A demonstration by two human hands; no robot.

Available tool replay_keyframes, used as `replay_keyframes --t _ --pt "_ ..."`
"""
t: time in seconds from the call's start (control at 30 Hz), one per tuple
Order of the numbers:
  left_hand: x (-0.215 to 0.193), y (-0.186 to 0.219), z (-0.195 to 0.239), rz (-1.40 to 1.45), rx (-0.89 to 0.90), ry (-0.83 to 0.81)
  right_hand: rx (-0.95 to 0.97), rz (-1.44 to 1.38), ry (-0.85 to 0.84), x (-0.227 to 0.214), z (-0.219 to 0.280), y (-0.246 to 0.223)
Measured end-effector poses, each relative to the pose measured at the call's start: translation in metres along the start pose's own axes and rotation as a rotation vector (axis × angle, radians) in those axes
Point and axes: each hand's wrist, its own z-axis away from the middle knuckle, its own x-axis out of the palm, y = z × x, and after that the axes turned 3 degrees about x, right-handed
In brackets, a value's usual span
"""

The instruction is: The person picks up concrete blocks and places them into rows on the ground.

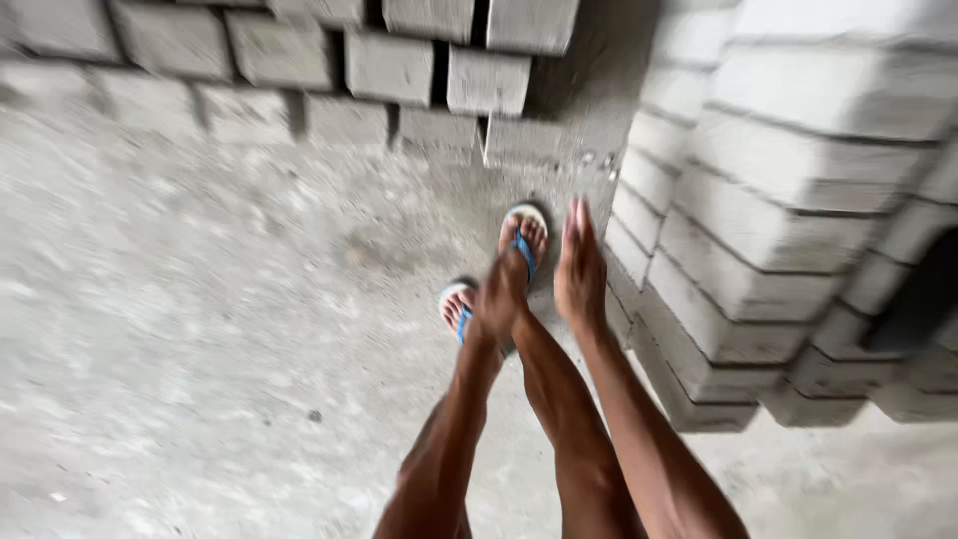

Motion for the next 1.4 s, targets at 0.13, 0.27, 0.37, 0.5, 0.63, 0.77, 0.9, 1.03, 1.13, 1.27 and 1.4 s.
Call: replay_keyframes --t 0.13,0.27,0.37,0.5,0.63,0.77,0.9,1.03,1.13,1.27,1.4 --pt "-0.035 -0.168 0.136 1.947 -0.138 0.295 0.567 -0.762 -0.047 -0.171 0.064 -0.120" --pt "-0.054 -0.264 0.208 2.570 0.135 0.496 0.670 -1.111 0.058 -0.315 0.154 -0.173" --pt "-0.132 -0.429 0.278 2.491 0.179 0.458 0.671 -1.186 0.183 -0.420 0.202 -0.214" --pt "-0.188 -0.473 0.311 2.696 0.479 0.463 0.625 -1.290 0.417 -0.499 0.262 -0.221" --pt "-0.242 -0.503 0.358 2.671 0.542 0.562 0.535 -1.379 0.575 -0.560 0.318 -0.208" --pt "-0.290 -0.489 0.417 2.720 0.560 0.577 0.530 -1.470 0.706 -0.591 0.382 -0.179" --pt "-0.349 -0.429 0.469 2.784 0.531 0.622 0.519 -1.471 0.682 -0.607 0.454 -0.119" --pt "-0.407 -0.376 0.529 2.823 0.468 0.764 0.491 -1.599 0.553 -0.634 0.521 -0.071" --pt "-0.452 -0.359 0.572 2.805 0.455 0.870 0.518 -1.764 0.493 -0.640 0.543 -0.034" --pt "-0.517 -0.360 0.618 2.745 0.513 0.938 0.537 -1.976 0.319 -0.640 0.533 0.008" --pt "-0.551 -0.286 0.584 2.621 0.964 1.400 0.484 -1.956 0.275 -0.664 0.527 0.024"
